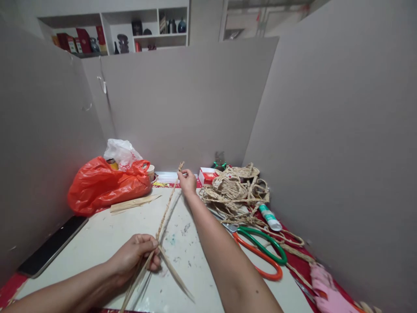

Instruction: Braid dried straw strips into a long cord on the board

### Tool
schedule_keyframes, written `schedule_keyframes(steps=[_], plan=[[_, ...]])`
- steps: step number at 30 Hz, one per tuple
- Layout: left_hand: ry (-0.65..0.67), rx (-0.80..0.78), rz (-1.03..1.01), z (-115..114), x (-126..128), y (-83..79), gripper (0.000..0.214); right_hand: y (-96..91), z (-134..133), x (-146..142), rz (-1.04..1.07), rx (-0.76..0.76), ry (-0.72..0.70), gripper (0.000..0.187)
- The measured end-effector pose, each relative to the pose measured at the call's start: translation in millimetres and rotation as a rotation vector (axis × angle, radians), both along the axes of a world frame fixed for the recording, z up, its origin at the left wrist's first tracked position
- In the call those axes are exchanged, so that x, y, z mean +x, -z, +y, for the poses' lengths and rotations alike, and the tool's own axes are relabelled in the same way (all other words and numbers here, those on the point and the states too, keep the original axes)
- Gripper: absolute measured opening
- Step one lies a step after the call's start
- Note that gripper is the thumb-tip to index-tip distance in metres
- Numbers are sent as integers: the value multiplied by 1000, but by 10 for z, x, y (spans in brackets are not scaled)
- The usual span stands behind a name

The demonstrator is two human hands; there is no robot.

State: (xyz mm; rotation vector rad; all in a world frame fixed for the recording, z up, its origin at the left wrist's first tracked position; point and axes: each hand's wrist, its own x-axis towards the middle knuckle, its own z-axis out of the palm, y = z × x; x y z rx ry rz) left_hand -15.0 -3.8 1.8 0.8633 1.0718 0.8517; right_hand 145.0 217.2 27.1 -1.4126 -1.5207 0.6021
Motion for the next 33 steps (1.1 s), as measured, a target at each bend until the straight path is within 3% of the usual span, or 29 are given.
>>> schedule_keyframes(steps=[4,8,12,18,27,33], plan=[[-10,-21,61,108,-99,-142,27,-14,42,68,260,73,36,36],[-33,57,107,381,-128,-338,26,-42,92,69,496,120,55,32],[-107,203,93,706,-28,-297,26,-15,105,18,630,121,42,33],[-121,264,56,825,10,-31,27,74,37,-40,585,66,-16,25],[-186,506,277,809,-139,-48,27,188,-14,-192,552,10,-111,20],[-264,663,406,865,-146,-21,27,290,-97,-206,445,87,-178,15]])
